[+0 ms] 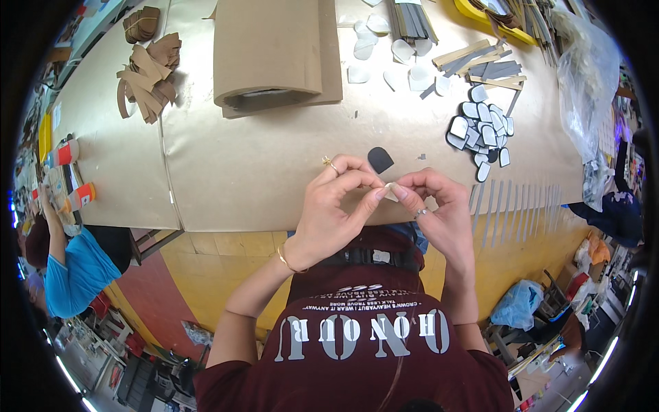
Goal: The person repeatedly picks up small white and black pieces from a table, aligns them, and presses them together by hand. The person places the assembled pieces into a growing pile on the right side of the table.
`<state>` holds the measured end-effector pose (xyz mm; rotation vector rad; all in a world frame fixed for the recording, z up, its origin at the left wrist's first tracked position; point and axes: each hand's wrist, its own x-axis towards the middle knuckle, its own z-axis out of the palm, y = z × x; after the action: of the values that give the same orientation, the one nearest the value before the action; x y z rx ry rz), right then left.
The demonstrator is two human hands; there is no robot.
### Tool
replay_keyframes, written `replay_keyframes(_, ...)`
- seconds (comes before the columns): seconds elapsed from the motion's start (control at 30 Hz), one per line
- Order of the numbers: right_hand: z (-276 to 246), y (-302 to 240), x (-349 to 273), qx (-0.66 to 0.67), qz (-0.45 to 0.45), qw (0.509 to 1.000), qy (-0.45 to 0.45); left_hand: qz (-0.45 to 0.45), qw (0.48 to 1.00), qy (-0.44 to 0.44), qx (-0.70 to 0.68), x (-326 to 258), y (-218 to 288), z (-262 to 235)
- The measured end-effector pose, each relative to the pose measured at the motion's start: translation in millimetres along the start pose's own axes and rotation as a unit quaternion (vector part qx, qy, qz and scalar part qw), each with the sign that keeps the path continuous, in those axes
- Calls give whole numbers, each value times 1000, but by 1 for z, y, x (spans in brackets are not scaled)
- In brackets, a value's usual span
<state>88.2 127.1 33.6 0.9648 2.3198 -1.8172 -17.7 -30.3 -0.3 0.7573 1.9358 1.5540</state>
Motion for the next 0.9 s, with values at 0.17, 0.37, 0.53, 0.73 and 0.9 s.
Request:
replay_keyframes(0.17, 2, 11, 3, 34, 59, 997, 29, 135, 952, 16, 273, 13, -21, -4)
replay_keyframes(0.37, 8, 10, 9, 115, 70, 988, 72, 161, 884, 32, 438, -1, -33, 5)
replay_keyframes(0.53, 21, 8, 13, 116, 53, 990, 56, 108, 895, 103, 421, -24, -31, 31)
replay_keyframes(0.73, 21, 6, 27, -34, -28, 999, 20, 108, 900, 123, 405, -30, -37, 23)
replay_keyframes(0.9, 19, 3, 34, -81, -22, 996, -8, 125, 890, 97, 428, -30, -42, 21)
